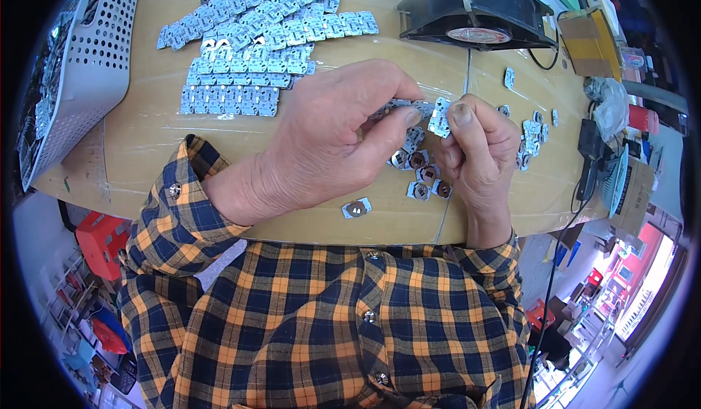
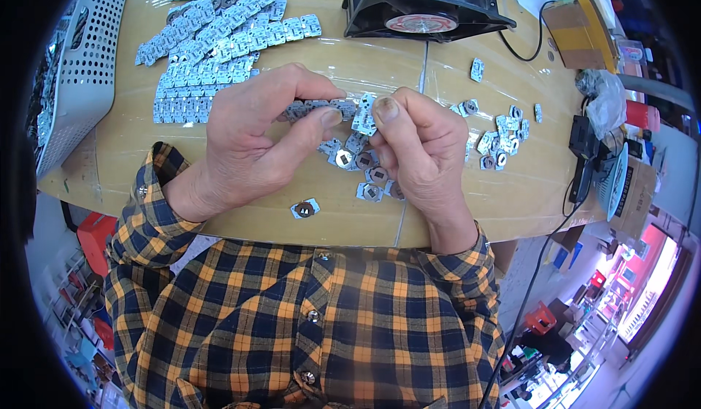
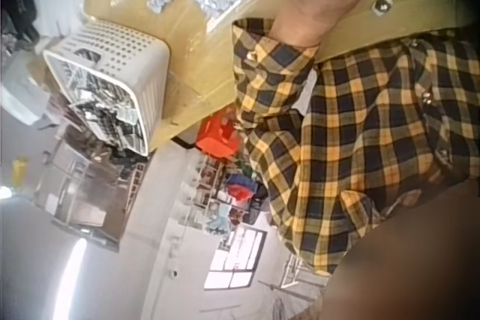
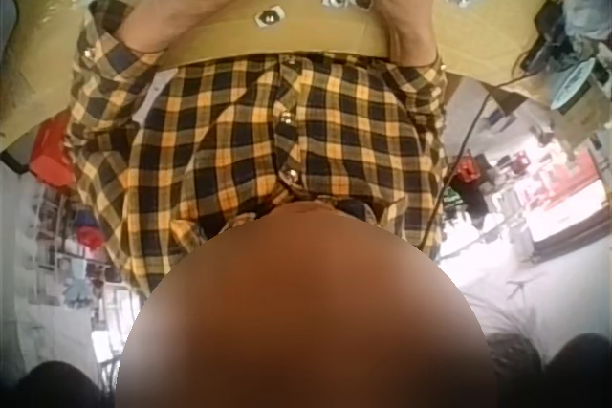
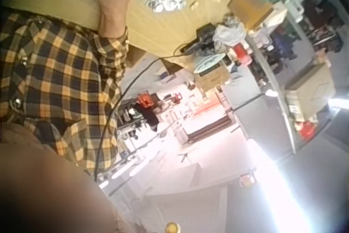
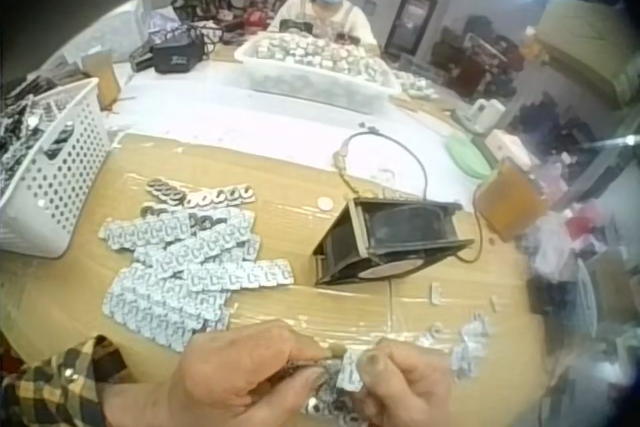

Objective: Handling and separating small LED modules from a larger strip on a workbench.

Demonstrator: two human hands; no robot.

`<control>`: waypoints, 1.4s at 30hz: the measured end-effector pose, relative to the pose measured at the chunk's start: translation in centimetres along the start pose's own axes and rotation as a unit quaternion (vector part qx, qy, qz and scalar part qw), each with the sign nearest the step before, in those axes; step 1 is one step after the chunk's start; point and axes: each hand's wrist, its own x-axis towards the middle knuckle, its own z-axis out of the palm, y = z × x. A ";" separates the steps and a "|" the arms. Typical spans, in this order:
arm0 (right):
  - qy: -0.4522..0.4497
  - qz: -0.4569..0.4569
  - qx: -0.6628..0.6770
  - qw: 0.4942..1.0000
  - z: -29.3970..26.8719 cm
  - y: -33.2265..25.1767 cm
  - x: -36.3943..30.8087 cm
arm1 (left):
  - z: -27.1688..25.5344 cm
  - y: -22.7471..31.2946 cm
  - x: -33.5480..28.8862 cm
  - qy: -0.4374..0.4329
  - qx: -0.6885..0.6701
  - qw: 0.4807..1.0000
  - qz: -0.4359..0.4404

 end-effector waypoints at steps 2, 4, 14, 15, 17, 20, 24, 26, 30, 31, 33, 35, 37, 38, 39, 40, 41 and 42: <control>0.008 0.010 0.010 1.000 0.2 -0.1 0.0 | -0.1 0.0 0.0 -0.001 -0.005 1.000 -0.004; 0.015 0.021 0.021 0.999 0.2 -0.1 0.0 | -0.1 -0.1 0.0 -0.002 -0.011 1.000 -0.008; 0.009 -0.014 0.004 1.000 -0.1 -0.1 0.2 | -0.6 -0.2 0.4 -0.032 -0.017 0.998 0.058; -0.006 -0.024 -0.017 1.000 -0.4 0.1 0.3 | -0.8 -0.2 0.3 -0.053 -0.008 0.998 0.031; -0.048 -0.078 -0.076 0.993 -1.3 0.2 0.6 | -0.8 -0.4 0.2 -0.026 -0.054 0.998 -0.015; -0.095 -0.148 -0.152 0.973 -2.0 0.3 0.6 | -0.8 -0.5 0.3 -0.022 -0.144 0.986 -0.075; -0.065 -0.136 -0.128 0.980 -1.7 0.3 0.3 | -0.3 -0.3 0.2 -0.063 -0.252 0.955 -0.144; -0.071 -0.142 -0.127 0.979 -1.5 0.3 0.2 | -0.3 -0.3 0.1 -0.067 -0.252 0.954 -0.145; -0.085 -0.161 -0.137 0.974 -1.5 0.6 0.4 | -0.7 -0.2 0.2 -0.095 -0.245 0.952 -0.157; -0.085 -0.160 -0.137 0.974 -1.6 0.6 0.5 | -0.8 -0.1 0.3 -0.095 -0.245 0.952 -0.157; -0.117 -0.182 -0.156 0.964 -1.7 0.7 0.6 | -0.9 0.1 0.3 -0.128 -0.243 0.945 -0.177; -0.106 -0.167 -0.157 0.968 -1.3 0.6 0.5 | -0.7 0.3 0.3 -0.118 -0.259 0.938 -0.200; -0.095 -0.152 -0.157 0.971 -1.2 0.4 0.4 | -0.5 0.4 0.4 -0.109 -0.275 0.929 -0.223; -0.101 -0.092 -0.082 0.987 -1.5 0.2 0.3 | -0.4 0.5 0.4 -0.093 -0.293 0.919 -0.248; -0.106 -0.032 -0.006 0.994 -1.6 0.0 0.3 | -0.4 0.5 0.5 -0.078 -0.311 0.907 -0.272; -0.106 -0.032 -0.007 0.994 -1.6 0.1 0.2 | -0.7 0.5 0.6 -0.078 -0.312 0.907 -0.271; -0.114 -0.011 0.037 0.993 -1.5 0.2 0.2 | -1.2 0.2 0.9 -0.111 -0.368 0.873 -0.302; -0.123 0.010 0.081 0.989 -1.3 0.3 0.2 | -1.5 0.1 1.0 -0.144 -0.422 0.832 -0.330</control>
